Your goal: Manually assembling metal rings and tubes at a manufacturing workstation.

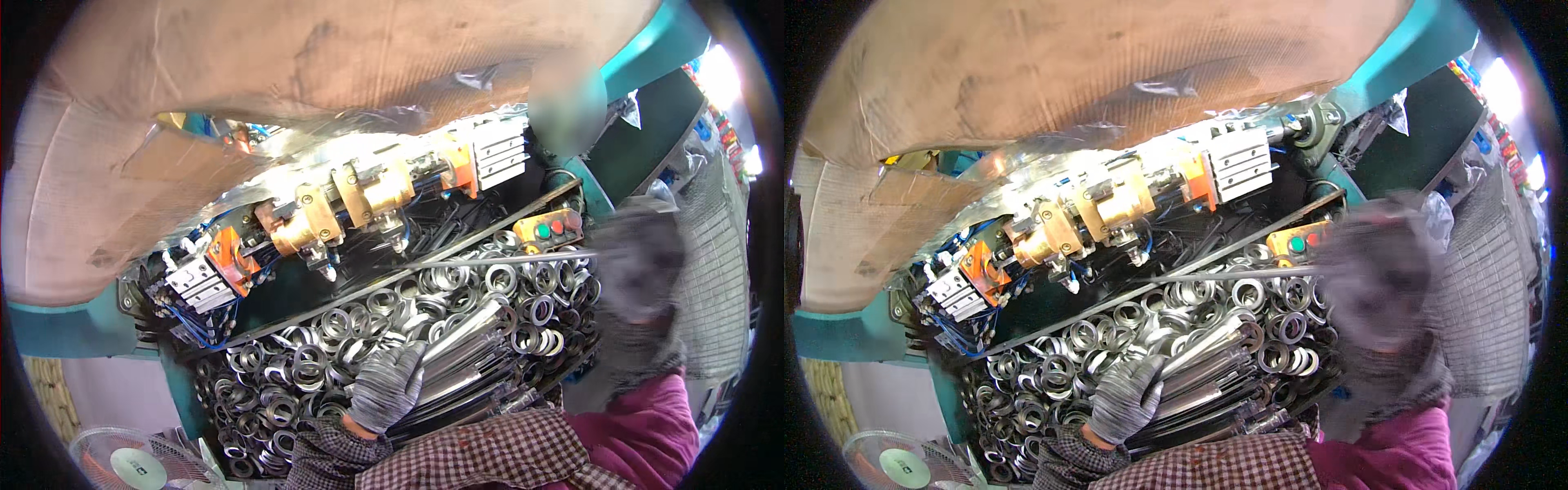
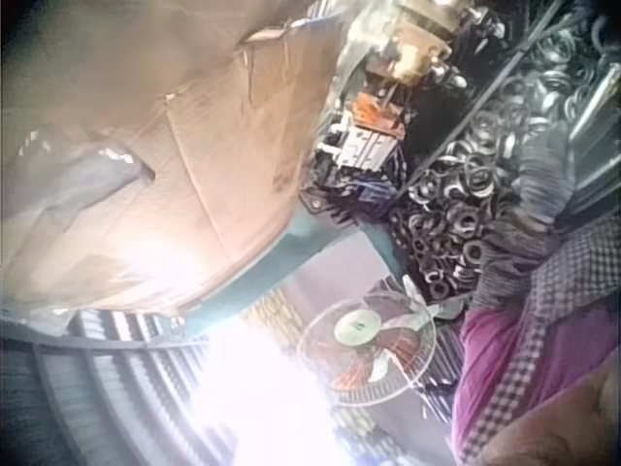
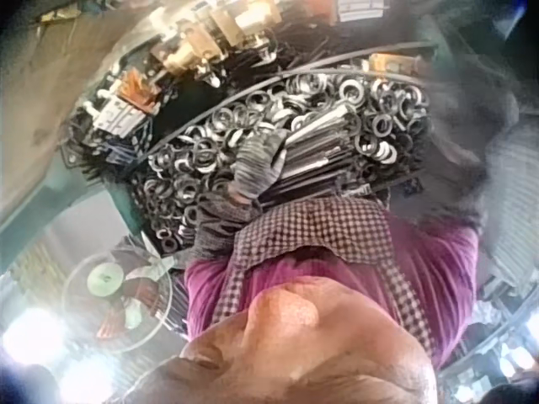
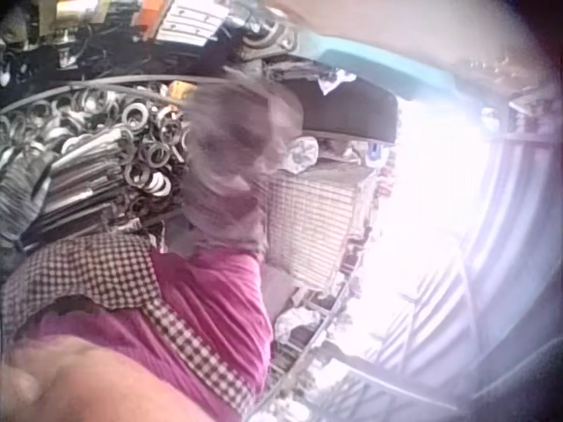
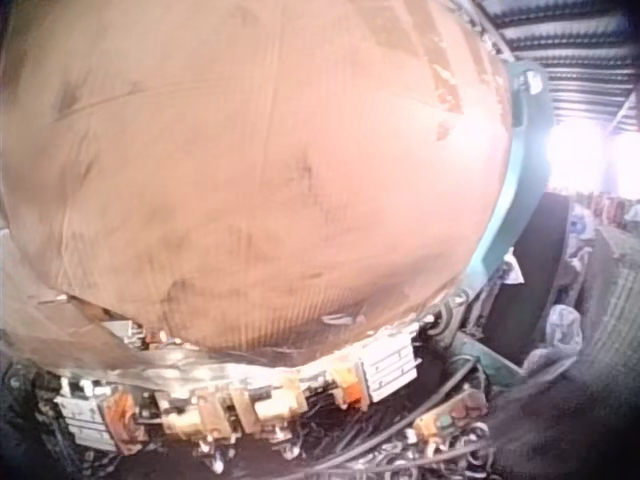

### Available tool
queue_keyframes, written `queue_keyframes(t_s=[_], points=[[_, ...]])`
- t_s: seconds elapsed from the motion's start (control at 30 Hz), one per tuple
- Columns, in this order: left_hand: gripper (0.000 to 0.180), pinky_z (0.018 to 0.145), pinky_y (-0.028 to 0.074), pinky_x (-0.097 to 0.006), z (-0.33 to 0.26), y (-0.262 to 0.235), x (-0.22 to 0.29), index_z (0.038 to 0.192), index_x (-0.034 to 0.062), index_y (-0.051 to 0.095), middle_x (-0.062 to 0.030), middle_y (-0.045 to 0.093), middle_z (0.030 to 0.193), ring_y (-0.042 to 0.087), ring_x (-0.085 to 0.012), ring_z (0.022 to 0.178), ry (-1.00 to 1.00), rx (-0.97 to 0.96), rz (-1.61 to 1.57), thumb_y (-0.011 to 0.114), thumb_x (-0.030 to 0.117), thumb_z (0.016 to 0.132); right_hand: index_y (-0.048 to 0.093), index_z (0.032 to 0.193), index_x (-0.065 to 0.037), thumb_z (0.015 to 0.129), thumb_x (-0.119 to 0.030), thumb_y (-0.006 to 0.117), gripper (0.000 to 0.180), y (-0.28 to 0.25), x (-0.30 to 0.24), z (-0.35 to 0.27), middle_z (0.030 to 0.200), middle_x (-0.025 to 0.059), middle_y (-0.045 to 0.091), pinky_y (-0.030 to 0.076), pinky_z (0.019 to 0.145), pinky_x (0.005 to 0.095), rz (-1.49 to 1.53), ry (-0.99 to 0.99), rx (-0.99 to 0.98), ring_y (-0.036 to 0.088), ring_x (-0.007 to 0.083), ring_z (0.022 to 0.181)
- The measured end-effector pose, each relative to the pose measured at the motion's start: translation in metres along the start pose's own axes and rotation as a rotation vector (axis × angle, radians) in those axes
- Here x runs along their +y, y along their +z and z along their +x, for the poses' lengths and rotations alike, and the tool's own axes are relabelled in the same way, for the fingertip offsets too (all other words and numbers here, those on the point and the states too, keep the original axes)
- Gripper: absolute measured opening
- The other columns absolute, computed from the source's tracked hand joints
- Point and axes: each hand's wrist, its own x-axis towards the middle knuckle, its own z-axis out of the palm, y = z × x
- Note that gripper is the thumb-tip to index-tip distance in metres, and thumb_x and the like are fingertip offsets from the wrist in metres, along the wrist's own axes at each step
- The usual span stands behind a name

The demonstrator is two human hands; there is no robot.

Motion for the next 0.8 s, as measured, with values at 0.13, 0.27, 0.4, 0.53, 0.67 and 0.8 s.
queue_keyframes(t_s=[0.13,0.27,0.4,0.53,0.67,0.8], points=[[0.036,0.071,0.05,-0.045,0.005,-0.004,0.0,0.116,0.0033,0.06,-0.0166,0.064,0.097,0.062,-0.0341,0.079,-0.012,-0.011,-0.095,0.063,0.013,0.082,0.06,0.076,-0.002,0.086,-0.021,0.068,0.024,-0.042,0.146,0.085,0.064,0.0005,0.061,0.041,0.046,0.0278,-1.096,-0.356,-0.092,0.049,0.0093,0.051],[0.036,0.073,0.051,-0.046,0.015,-0.007,0.004,0.115,0.0028,0.061,-0.0172,0.065,0.098,0.063,-0.0355,0.08,-0.057,-0.114,-0.136,0.063,0.011,0.08,0.056,0.069,0.0,0.092,-0.02,0.06,0.031,-0.093,0.17,0.115,0.056,0.0076,0.052,0.04,0.047,0.0288,-1.244,0.167,-0.359,0.044,0.0112,0.047],[0.038,0.077,0.051,-0.045,0.013,0.002,-0.001,0.117,0.0018,0.06,-0.017,0.066,0.099,0.064,-0.0358,0.082,-0.02,-0.027,-0.184,0.063,0.009,0.081,0.06,0.073,-0.002,0.092,-0.029,0.058,0.033,-0.09,0.126,0.131,0.059,0.012,0.054,0.045,0.053,0.034,-1.569,0.35,-0.599,0.05,0.0242,0.049],[0.04,0.078,0.053,-0.044,0.019,-0.008,0.002,0.117,-0.0002,0.06,-0.0192,0.067,0.099,0.065,-0.0366,0.085,-0.147,-0.106,-0.152,0.067,0.009,0.079,0.064,0.077,-0.005,0.089,-0.027,0.059,0.026,-0.159,0.059,0.133,0.068,0.0134,0.063,0.048,0.057,0.0398,-1.895,0.099,-0.515,0.06,0.0341,0.061],[0.039,0.075,0.053,-0.043,0.012,0.001,-0.004,0.118,0.0027,0.061,-0.0183,0.067,0.097,0.065,-0.0349,0.083,-0.057,-0.066,-0.182,0.066,0.011,0.08,0.058,0.119,-0.004,0.09,-0.023,0.058,0.034,-0.196,-0.003,0.138,0.116,0.0199,0.062,0.045,0.098,0.0364,-2.179,-0.1,-0.373,0.057,0.0336,0.11],[0.038,0.076,0.053,-0.043,0.015,-0.001,0.002,0.116,0.003,0.062,-0.0174,0.067,0.098,0.066,-0.0343,0.083,-0.099,-0.068,-0.163,0.067,0.012,0.079,0.051,0.13,-0.003,0.089,-0.021,0.059,0.045,-0.236,-0.059,0.147,0.128,0.0205,0.057,0.04,0.104,0.039,-2.235,0.349,-0.162,0.05,0.0353,0.122]])
